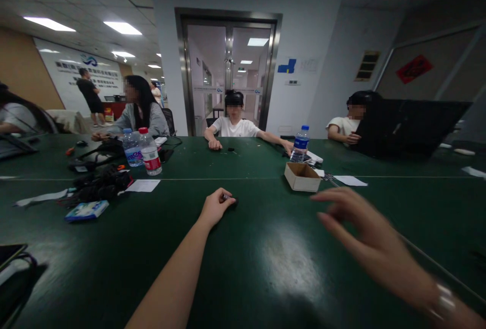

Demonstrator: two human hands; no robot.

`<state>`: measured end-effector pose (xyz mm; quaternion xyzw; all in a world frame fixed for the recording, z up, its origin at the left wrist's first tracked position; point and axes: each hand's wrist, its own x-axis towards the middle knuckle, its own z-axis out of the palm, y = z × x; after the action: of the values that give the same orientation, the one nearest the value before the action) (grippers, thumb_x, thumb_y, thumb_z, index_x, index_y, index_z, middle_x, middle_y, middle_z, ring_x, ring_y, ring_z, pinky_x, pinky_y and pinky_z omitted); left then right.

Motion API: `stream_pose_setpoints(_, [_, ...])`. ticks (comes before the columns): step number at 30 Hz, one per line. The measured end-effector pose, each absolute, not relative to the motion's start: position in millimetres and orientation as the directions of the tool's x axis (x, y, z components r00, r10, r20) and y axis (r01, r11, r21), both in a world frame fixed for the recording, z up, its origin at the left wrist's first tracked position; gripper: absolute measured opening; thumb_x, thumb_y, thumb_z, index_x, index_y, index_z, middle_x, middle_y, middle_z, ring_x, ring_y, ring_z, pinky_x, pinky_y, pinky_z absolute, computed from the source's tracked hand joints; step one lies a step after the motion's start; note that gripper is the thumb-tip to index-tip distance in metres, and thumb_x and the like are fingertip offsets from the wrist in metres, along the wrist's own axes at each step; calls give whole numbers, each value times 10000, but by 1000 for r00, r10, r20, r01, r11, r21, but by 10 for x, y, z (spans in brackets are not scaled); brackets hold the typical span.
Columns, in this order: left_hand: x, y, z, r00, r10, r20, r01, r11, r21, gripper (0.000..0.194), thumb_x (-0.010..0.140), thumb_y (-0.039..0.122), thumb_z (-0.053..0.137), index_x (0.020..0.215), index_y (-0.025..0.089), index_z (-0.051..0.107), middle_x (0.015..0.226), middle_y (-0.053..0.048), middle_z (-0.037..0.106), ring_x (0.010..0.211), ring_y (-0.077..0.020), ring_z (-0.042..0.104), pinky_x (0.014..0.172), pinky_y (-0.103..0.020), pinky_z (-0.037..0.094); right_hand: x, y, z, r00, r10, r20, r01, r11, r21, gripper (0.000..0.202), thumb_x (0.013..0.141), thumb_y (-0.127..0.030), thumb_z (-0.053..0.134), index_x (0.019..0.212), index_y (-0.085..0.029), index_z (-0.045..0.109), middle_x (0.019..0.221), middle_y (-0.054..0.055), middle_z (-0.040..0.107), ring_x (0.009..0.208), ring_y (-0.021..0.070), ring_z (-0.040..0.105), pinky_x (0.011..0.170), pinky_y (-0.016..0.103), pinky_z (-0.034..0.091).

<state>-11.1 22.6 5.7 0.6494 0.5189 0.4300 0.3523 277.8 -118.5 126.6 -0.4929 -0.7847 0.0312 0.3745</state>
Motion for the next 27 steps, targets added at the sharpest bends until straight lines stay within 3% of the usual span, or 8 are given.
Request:
stream_pose_setpoints(3, [-105, 261, 21, 116, 972, 204, 335, -231, 913, 297, 702, 399, 647, 899, 180, 612, 845, -40, 641, 769, -172, 596, 673, -277, 445, 2280, -522, 948, -312, 904, 291, 651, 427, -628, 315, 793, -187, 604, 1096, -239, 534, 1058, 76, 479, 628, 121, 538, 584, 291, 502])
stream_pose_setpoints(5, [-102, 278, 4, 135, 967, 217, 306, -249, 919, 292, 697, 389, 654, 888, 172, 612, 838, -43, 644, 775, -173, 599, 686, -278, 448, 1984, -77, 636, -270, 947, 174, 654, 313, -689, 486, 698, -166, 699, 1140, -203, 501, 1028, 70, 487, 599, 106, 511, 591, 285, 484])
stream_pose_setpoints(7, [-98, 288, -4, 142, 963, 227, 289, -260, 921, 283, 694, 382, 660, 876, 171, 614, 836, -41, 648, 784, -174, 603, 701, -281, 451, 1781, 237, 358, -305, 943, 131, 615, 300, -729, 585, 627, -164, 757, 1149, -194, 494, 962, 44, 524, 603, 103, 494, 593, 268, 461])
stream_pose_setpoints(12, [-62, 313, 3, 100, 973, 210, 186, -226, 956, 298, 666, 360, 694, 864, 151, 617, 829, -58, 657, 788, -178, 613, 712, -279, 464, 1662, 379, 87, -346, 913, 214, 495, 372, -786, 330, 692, -139, 690, 998, -190, 577, 853, -4, 583, 584, 93, 466, 562, 232, 407])
stream_pose_setpoints(19, [-37, 283, 99, 163, 976, 144, 88, -160, 983, 342, 714, 407, 637, 926, 139, 632, 820, -64, 646, 739, -158, 597, 676, -266, 470, 1719, 385, -24, -325, 910, 258, 349, 368, -862, 306, 720, -174, 662, 1018, -169, 593, 820, 15, 594, 685, 132, 547, 635, 257, 450])
stream_pose_setpoints(23, [-71, 270, 125, 167, 973, 160, 180, -190, 965, 362, 771, 427, 546, 984, 152, 643, 879, -62, 633, 747, -151, 573, 676, -263, 464, 1711, 435, -54, -324, 916, 234, 252, 322, -913, 315, 740, -156, 612, 1052, -175, 579, 809, 13, 571, 610, 113, 540, 584, 248, 459])
stream_pose_setpoints(27, [-79, 310, 52, 148, 965, 215, 204, -243, 948, 377, 761, 450, 537, 971, 151, 629, 764, -31, 602, 654, -131, 536, 607, -245, 441, 1713, 405, -6, -329, 919, 219, 177, 288, -941, 321, 733, -162, 608, 1048, -178, 551, 797, 3, 554, 577, 99, 530, 549, 229, 459])
